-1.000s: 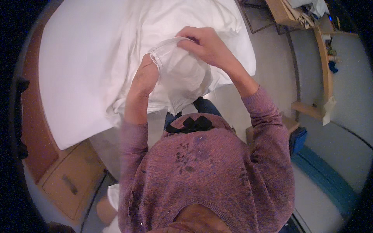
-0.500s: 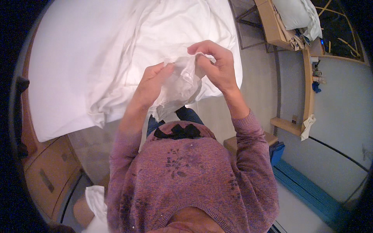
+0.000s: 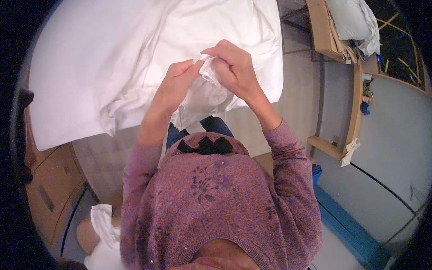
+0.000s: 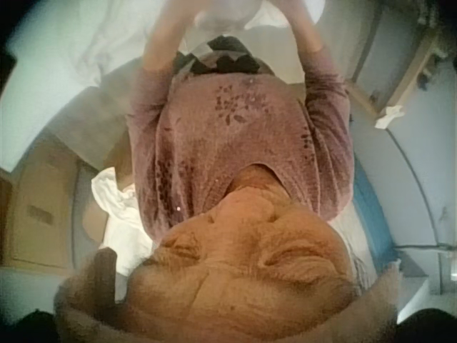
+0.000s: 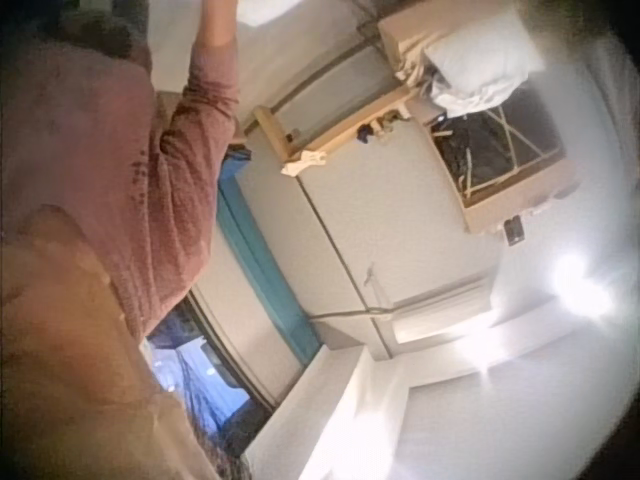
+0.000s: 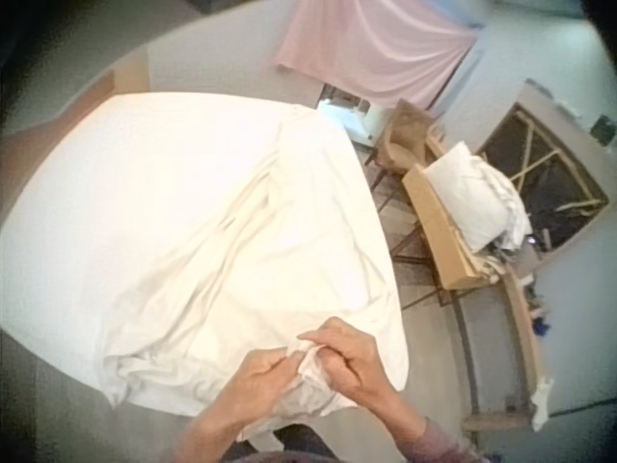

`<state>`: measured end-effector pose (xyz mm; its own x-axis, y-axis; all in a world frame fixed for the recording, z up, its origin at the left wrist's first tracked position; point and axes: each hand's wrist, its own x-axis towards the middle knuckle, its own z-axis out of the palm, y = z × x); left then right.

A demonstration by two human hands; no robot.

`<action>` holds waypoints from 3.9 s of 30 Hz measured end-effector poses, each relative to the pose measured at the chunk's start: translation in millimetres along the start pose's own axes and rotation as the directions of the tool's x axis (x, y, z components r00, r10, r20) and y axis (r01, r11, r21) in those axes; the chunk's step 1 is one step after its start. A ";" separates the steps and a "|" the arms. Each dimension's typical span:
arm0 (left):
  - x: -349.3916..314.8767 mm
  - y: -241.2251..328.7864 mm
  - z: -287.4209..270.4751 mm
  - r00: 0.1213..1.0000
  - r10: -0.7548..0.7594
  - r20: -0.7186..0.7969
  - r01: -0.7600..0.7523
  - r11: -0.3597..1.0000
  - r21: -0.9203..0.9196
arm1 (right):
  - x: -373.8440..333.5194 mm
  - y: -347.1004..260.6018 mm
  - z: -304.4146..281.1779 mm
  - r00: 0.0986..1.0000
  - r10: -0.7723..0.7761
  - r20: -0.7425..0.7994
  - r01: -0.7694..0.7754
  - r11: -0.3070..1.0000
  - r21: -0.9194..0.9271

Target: The person folds a large white sheet on a white table, repeatedly aligning edges and smoothing the fabric. They handle the sheet one at a time, folding it in half multiple times and adjusting the corners to create a compact stack.

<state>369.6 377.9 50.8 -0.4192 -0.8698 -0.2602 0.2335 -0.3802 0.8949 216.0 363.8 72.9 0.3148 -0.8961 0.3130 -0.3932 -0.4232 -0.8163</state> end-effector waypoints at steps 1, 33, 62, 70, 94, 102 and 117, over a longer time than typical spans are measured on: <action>-0.1 0.9 -1.1 1.000 0.012 0.004 -0.012 1.000 0.003 | 0.2 0.1 1.2 1.000 0.012 0.020 -0.012 1.000 0.004; -19.5 -59.4 14.2 0.909 0.367 -0.197 -0.316 0.916 0.248 | 0.8 -10.4 -16.8 0.736 0.655 -0.172 -0.243 0.492 0.836; -30.2 -72.5 3.7 0.694 0.685 -0.223 -0.466 0.663 0.586 | -17.6 -3.5 -1.3 0.740 0.661 -0.123 -0.246 0.437 0.865; -35.3 -78.4 -2.0 0.751 0.643 -0.149 -0.475 0.684 0.553 | -23.6 2.3 -0.6 0.734 0.668 -0.124 -0.256 0.441 0.860; -42.5 -66.4 -11.1 0.984 0.138 0.116 0.015 0.580 -0.815 | -52.8 26.8 40.0 0.665 0.745 -0.057 -0.459 0.467 0.756; -44.0 -83.7 -18.3 0.992 0.110 0.063 -0.010 0.561 -0.827 | -63.0 36.7 17.7 0.777 0.589 -0.222 -0.501 0.793 0.346; -93.8 -191.5 -161.1 0.682 0.014 -0.731 0.040 0.998 0.056 | -62.6 24.6 -30.9 0.565 0.766 -0.308 -0.171 0.473 0.864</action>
<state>505.6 481.6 -154.5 0.3586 -0.8286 -0.4300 0.1666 -0.3964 0.9028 159.9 405.3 48.2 -0.3893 -0.8713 -0.2989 0.5064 0.0686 -0.8595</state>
